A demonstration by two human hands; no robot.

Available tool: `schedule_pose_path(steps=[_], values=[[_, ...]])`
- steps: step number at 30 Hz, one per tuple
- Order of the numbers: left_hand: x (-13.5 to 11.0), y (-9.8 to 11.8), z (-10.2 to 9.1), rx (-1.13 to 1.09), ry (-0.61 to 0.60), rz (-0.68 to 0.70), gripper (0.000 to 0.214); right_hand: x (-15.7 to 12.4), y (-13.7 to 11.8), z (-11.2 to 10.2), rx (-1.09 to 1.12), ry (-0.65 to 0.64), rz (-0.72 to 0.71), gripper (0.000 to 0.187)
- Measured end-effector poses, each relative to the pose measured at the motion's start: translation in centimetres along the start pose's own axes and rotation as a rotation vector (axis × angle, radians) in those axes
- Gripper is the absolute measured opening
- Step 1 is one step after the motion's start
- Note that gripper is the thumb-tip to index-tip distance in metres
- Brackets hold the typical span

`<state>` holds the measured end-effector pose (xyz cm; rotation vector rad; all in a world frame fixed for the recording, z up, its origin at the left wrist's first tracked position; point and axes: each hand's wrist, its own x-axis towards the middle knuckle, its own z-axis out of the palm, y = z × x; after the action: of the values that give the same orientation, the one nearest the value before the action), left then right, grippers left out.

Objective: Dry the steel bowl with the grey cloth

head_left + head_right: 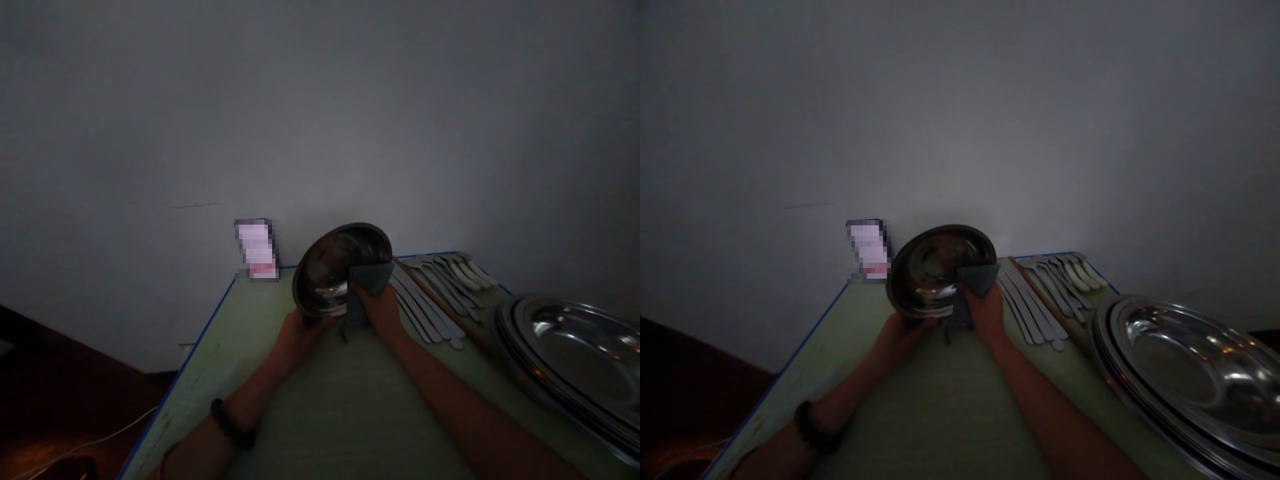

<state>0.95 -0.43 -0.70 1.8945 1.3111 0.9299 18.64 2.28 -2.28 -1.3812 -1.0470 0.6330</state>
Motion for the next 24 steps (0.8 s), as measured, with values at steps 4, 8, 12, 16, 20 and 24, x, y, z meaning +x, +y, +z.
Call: schedule_pose_path(steps=[4, 8, 12, 16, 20, 24], values=[[0.19, -0.09, 0.14, 0.005, 0.006, 0.003, 0.033, 0.05, -0.07, -0.01, 0.024, -0.006, 0.016, 0.045], [0.18, 0.03, 0.14, 0.021, 0.0, -0.022, 0.031, 0.18, -0.02, -0.09, 0.03, -0.024, 0.001, 0.044], [0.1, 0.4, 0.12, 0.016, 0.024, -0.044, 0.026, 0.21, 0.06, -0.08, 0.025, -0.024, 0.004, 0.044], [0.14, 0.47, 0.22, 0.006, 0.021, -0.073, 0.021, 0.17, 0.03, -0.09, 0.022, -0.033, 0.0, 0.041], [0.2, 0.47, 0.23, 0.042, 0.008, -0.091, 0.023, 0.19, 0.08, -0.08, 0.012, -0.035, 0.008, 0.041], [0.19, 0.5, 0.17, 0.035, 0.006, -0.092, 0.024, 0.24, 0.15, -0.01, 0.013, -0.035, 0.009, 0.041]])
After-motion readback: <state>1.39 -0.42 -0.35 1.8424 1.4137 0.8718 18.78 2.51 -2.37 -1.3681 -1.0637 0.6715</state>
